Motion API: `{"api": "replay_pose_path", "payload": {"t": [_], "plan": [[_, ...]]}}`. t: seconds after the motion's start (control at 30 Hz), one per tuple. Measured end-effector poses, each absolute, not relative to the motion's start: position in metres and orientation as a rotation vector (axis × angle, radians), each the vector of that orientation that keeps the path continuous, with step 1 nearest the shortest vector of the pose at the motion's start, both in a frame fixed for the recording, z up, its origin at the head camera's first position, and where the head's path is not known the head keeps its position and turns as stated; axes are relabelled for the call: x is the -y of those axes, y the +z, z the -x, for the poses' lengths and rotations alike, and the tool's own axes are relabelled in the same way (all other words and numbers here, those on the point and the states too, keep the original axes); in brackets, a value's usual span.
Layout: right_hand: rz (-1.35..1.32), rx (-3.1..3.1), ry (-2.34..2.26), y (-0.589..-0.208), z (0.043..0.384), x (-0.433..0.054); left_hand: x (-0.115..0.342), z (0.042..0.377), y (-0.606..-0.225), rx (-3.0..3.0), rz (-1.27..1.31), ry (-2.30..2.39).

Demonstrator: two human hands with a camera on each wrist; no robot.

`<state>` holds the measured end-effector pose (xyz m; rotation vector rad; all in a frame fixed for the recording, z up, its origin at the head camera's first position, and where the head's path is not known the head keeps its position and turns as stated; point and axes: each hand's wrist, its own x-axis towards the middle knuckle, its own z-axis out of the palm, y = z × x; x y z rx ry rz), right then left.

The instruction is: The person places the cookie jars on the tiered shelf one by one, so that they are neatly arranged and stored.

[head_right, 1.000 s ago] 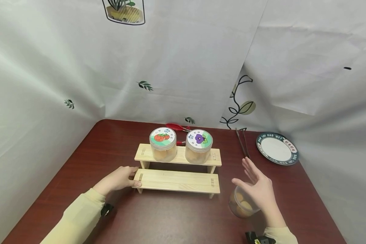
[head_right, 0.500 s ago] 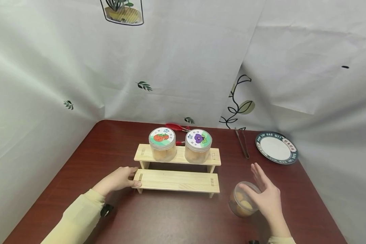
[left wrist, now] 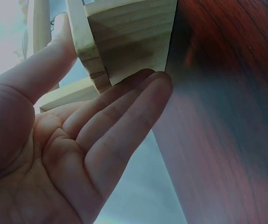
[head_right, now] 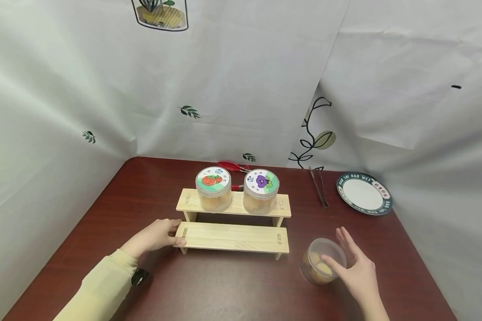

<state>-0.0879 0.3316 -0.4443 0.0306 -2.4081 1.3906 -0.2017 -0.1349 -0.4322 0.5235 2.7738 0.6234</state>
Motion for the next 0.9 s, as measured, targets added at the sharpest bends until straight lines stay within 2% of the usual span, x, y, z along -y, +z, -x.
{"api": "replay_pose_path", "payload": {"t": [0.9], "plan": [[0.21, 2.756, 0.975, -0.464, 0.07, -0.336, 0.137, 0.204, -0.437, -2.766, -0.508, 0.66]]}}
